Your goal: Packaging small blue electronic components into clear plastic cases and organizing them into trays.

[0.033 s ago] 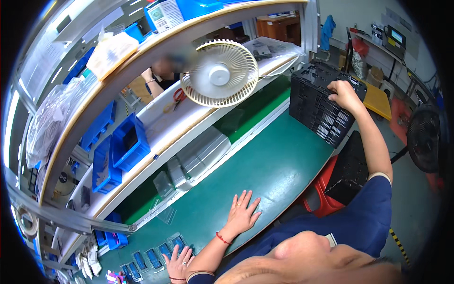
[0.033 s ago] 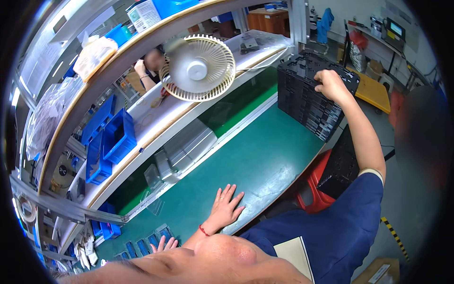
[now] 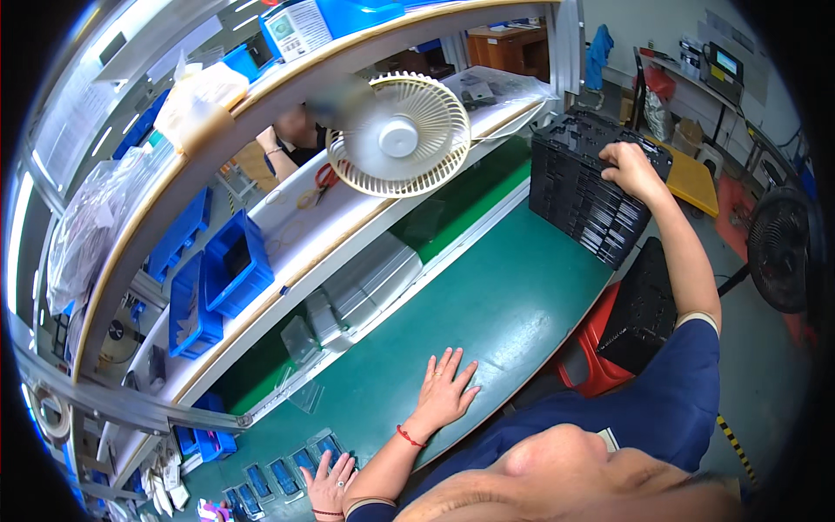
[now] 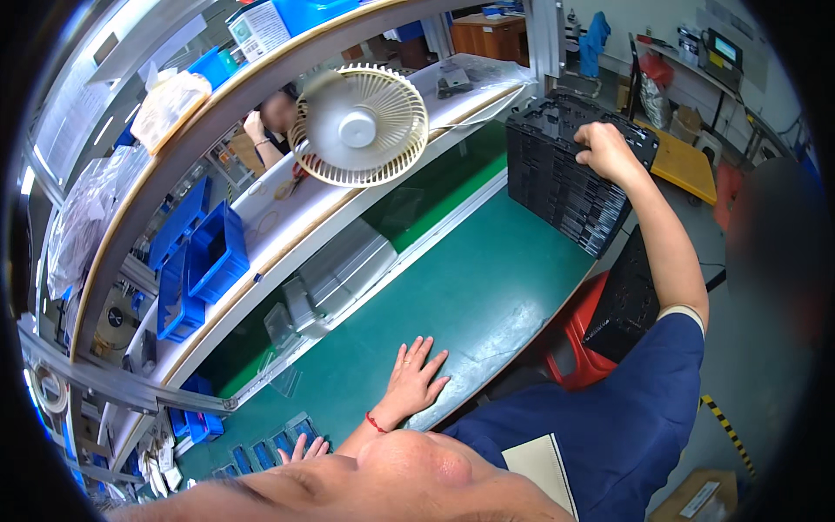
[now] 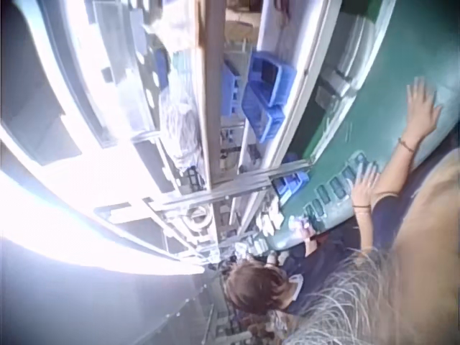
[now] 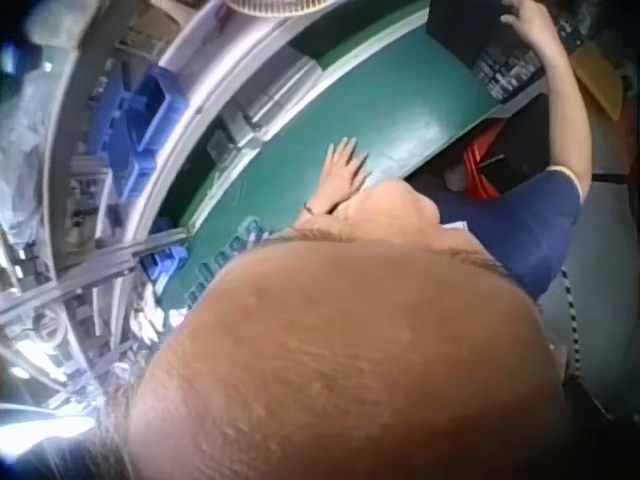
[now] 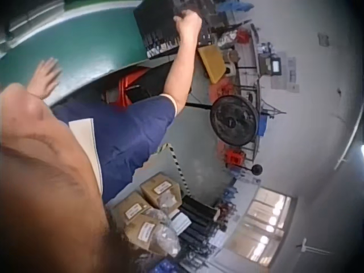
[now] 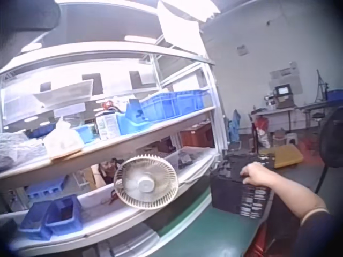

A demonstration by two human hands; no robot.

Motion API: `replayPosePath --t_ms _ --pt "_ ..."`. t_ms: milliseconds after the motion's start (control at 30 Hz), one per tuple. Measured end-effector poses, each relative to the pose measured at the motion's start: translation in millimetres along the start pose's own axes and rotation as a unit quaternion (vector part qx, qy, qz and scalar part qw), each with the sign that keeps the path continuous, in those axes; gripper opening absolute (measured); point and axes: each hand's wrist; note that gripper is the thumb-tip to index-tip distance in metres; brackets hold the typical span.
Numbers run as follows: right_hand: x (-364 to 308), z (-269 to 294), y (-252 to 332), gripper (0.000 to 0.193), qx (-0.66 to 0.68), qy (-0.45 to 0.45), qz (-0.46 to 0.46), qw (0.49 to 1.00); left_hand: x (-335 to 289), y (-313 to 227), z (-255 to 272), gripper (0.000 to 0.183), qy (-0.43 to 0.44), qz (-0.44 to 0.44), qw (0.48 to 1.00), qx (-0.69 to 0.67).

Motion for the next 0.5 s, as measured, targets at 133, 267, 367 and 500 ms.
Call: replayPosePath --t_ms 133,267,367,500 --pt "-5 30 -10 0.032 0.042 -0.102 -0.018 0.994 3 2 -3 0.046 0.012 0.014 1.000 -0.007" --pt "-49 42 -36 0.032 0.066 -0.243 -0.054 0.966 -2 3 -6 0.046 0.009 0.034 0.999 -0.006" --pt "-105 19 -54 0.037 -0.068 -0.321 -0.206 0.922 -1 2 -3 0.046 -0.002 0.027 1.000 0.004" --pt "-179 -73 -85 0.031 -0.207 -0.243 -0.315 0.894 3 0 -1 0.046 0.004 0.027 1.000 0.001"
Point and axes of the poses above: each hand's wrist, its own x-axis towards the middle knuckle, its own z-axis out of the back of the hand, y = z × x, and after that the axes turned 5 degrees about z, right-handed
